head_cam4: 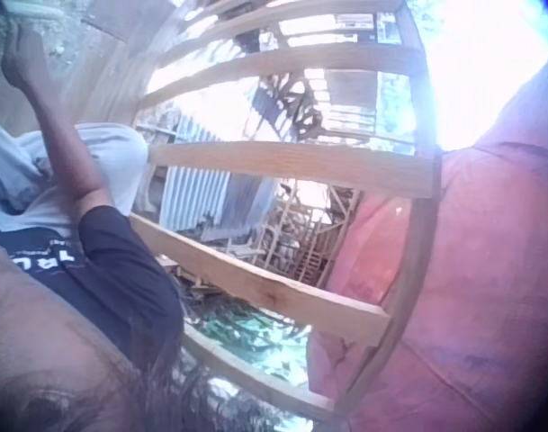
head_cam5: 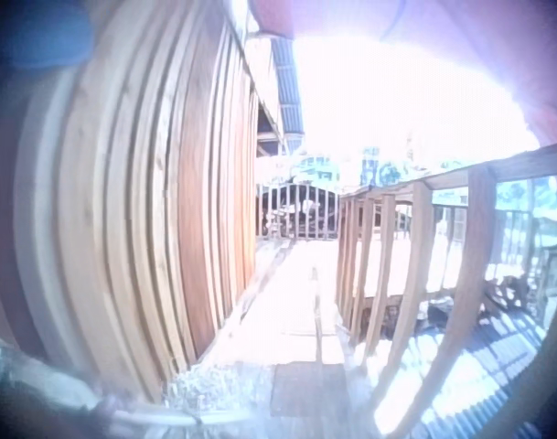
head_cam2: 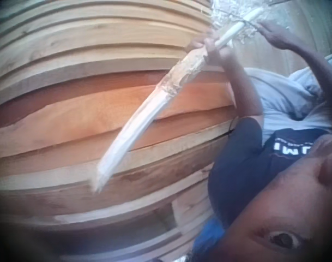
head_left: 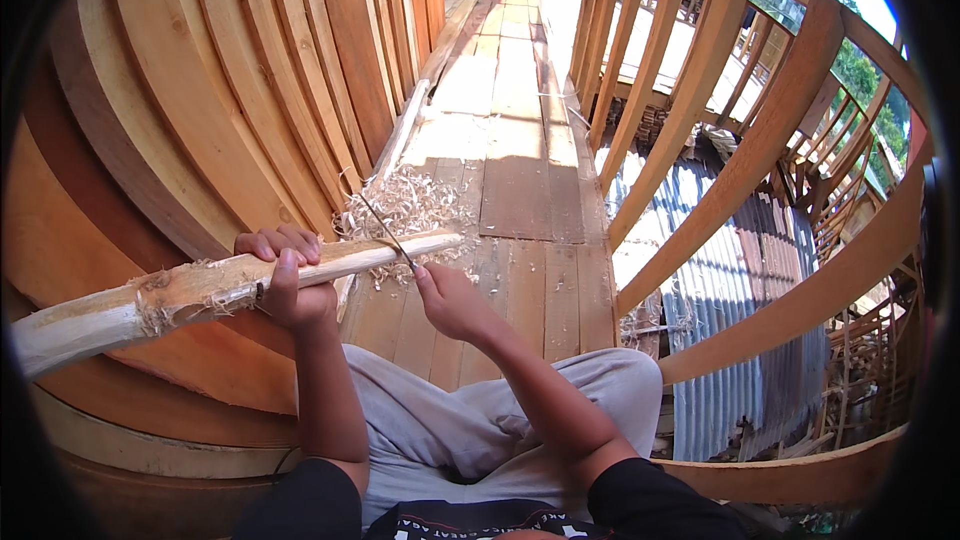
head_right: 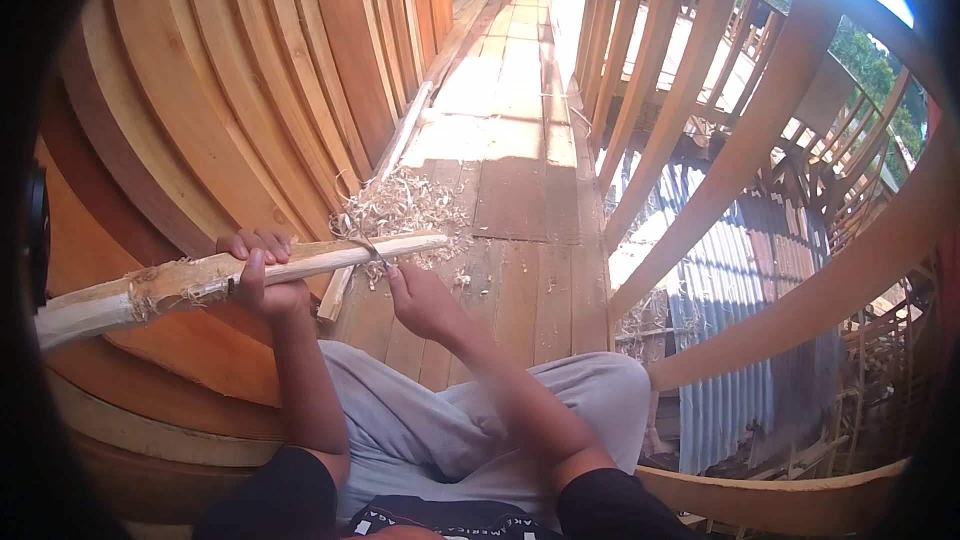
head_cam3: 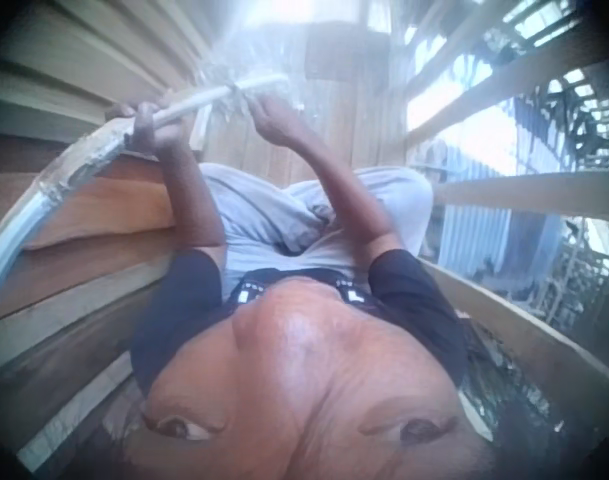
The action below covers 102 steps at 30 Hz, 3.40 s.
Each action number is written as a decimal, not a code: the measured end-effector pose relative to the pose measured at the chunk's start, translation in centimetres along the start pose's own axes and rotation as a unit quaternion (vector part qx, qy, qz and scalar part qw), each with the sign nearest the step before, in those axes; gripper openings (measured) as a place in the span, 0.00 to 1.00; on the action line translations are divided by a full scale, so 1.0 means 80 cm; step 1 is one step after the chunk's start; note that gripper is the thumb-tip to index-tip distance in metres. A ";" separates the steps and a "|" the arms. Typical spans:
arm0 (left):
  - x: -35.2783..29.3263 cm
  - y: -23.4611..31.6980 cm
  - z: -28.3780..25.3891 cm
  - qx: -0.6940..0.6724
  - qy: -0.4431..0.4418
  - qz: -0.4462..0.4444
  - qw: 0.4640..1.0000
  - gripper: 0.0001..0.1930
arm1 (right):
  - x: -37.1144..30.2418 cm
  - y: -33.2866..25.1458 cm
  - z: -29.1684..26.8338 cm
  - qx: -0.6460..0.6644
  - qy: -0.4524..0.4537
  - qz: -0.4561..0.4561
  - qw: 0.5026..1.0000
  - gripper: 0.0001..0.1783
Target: The person sits on a wooden floor and uses a knife to carve a long piece of wood, peeling off thin shavings. The person rotates the wood and continues carving along its length, accumulating wood shavings on the floor.
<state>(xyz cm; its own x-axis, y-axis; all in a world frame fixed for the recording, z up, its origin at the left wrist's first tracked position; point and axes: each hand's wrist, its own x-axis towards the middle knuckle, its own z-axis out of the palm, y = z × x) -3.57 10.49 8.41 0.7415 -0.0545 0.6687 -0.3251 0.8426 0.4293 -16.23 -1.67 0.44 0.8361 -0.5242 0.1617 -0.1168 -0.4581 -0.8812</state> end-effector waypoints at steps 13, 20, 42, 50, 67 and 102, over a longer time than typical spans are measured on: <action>-0.011 0.004 -0.001 0.033 0.046 0.004 0.998 0.14 | -0.015 -0.001 0.009 -0.049 -0.005 0.034 0.998 0.22; -0.010 -0.014 -0.011 0.073 0.114 -0.020 0.991 0.13 | -0.006 0.021 0.027 -0.042 -0.030 0.041 0.998 0.23; -0.009 -0.086 -0.045 0.244 0.129 -0.062 0.959 0.14 | 0.010 0.171 0.108 -0.063 -0.042 0.152 0.985 0.28; 0.015 -0.118 -0.023 0.258 0.071 -0.070 0.961 0.12 | 0.005 0.223 0.089 -0.074 -0.135 0.270 0.951 0.30; 0.016 -0.134 0.032 0.306 0.048 -0.075 0.948 0.14 | 0.024 0.193 0.099 0.049 -0.056 0.279 0.957 0.30; 0.025 -0.153 0.024 0.331 0.048 -0.034 0.942 0.13 | 0.012 0.214 0.102 0.217 -0.098 0.434 0.869 0.23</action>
<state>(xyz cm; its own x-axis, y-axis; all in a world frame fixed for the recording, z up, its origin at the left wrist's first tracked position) 0.72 -0.95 5.66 0.8132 -0.0207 0.5816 -0.5459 0.3191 0.7747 -13.04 -4.13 -18.11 0.6138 -0.3850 -0.6892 -0.5720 0.3849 -0.7243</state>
